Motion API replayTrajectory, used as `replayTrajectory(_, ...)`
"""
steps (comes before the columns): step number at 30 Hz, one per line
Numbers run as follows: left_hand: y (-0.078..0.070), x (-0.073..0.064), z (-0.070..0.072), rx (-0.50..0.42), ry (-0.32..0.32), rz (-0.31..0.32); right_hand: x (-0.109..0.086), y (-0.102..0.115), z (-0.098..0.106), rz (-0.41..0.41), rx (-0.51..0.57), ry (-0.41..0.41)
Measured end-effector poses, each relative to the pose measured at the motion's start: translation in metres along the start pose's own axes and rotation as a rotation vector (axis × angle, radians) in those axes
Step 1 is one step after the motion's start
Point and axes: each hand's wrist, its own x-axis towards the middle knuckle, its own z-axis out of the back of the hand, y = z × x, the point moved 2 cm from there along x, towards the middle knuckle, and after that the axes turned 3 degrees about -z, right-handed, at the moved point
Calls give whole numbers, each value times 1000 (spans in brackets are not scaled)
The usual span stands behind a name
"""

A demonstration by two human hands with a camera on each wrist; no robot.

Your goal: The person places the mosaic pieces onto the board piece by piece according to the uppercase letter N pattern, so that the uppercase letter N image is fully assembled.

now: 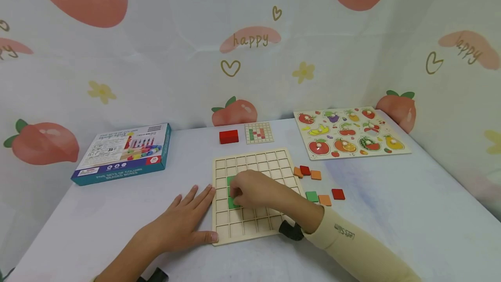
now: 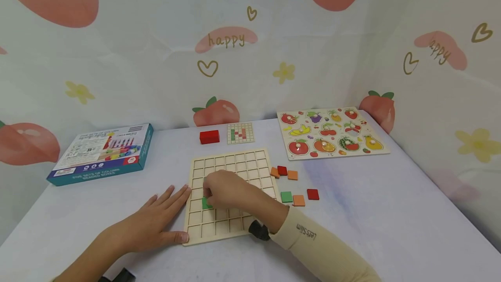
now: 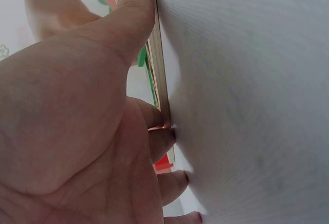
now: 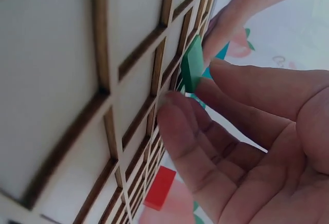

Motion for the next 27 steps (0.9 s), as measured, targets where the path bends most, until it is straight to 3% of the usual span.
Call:
replayTrajectory(7,0,2,-1,-7,11,6,-17,-7,4,5,49,-31)
replayTrajectory(14,0,3,-2,16,16,24,-55,-38,27,15,82,-93)
replayTrajectory(21,0,2,-1,21,13,17,-96,-79,47,-160,82,-96)
replayTrajectory(27,-2,2,0,14,18,19,-112,-102,45,-286,91,-65)
